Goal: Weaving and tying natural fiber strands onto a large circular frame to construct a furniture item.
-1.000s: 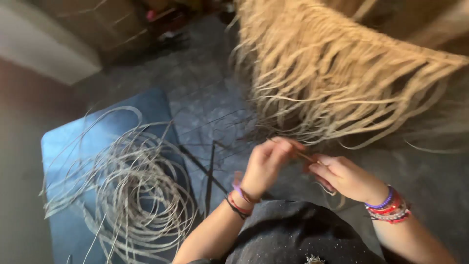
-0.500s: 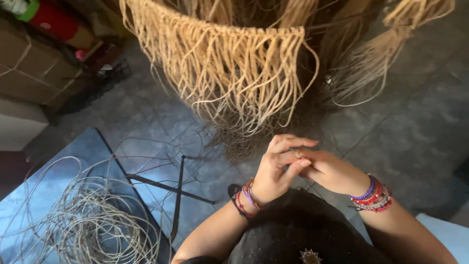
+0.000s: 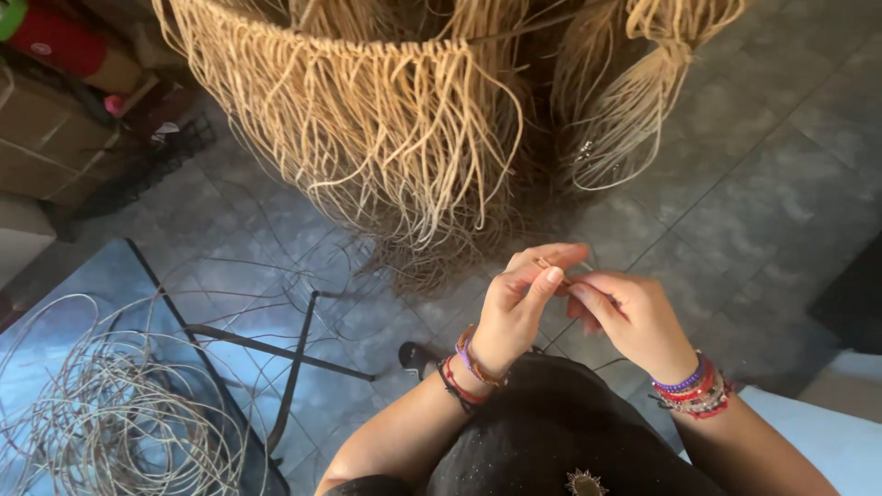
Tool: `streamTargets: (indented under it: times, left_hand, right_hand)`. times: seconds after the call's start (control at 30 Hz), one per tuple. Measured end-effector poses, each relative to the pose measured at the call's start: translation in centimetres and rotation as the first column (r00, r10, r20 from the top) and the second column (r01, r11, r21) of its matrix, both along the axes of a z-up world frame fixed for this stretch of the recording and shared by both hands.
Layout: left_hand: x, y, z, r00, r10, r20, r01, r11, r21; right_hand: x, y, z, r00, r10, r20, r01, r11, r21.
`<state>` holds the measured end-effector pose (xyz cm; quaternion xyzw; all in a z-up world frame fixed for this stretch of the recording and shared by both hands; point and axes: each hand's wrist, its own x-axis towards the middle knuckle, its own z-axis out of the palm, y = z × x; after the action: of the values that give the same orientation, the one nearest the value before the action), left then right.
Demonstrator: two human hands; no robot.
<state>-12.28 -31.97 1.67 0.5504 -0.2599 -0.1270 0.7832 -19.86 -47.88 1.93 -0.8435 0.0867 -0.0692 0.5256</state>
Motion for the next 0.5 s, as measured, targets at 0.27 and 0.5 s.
streamTargets:
  times: [0.27,0.5]
  left_hand:
    - [-1.8,-2.5,1.9,0.998,0.058,-0.035,-0.054,0.994,0.097]
    - [1.0,0.5,-1.6,0.856,0.435,-0.279,-0.392,0.899,0.197]
  right_hand:
    - [-2.7,-3.6,0.7,0.999,0.047,0.002,-0.047,0.993,-0.11]
    - [-5.5,-10.6,0.9,0.906,-0.025,-0.422,-0.086,0.966,-0.243]
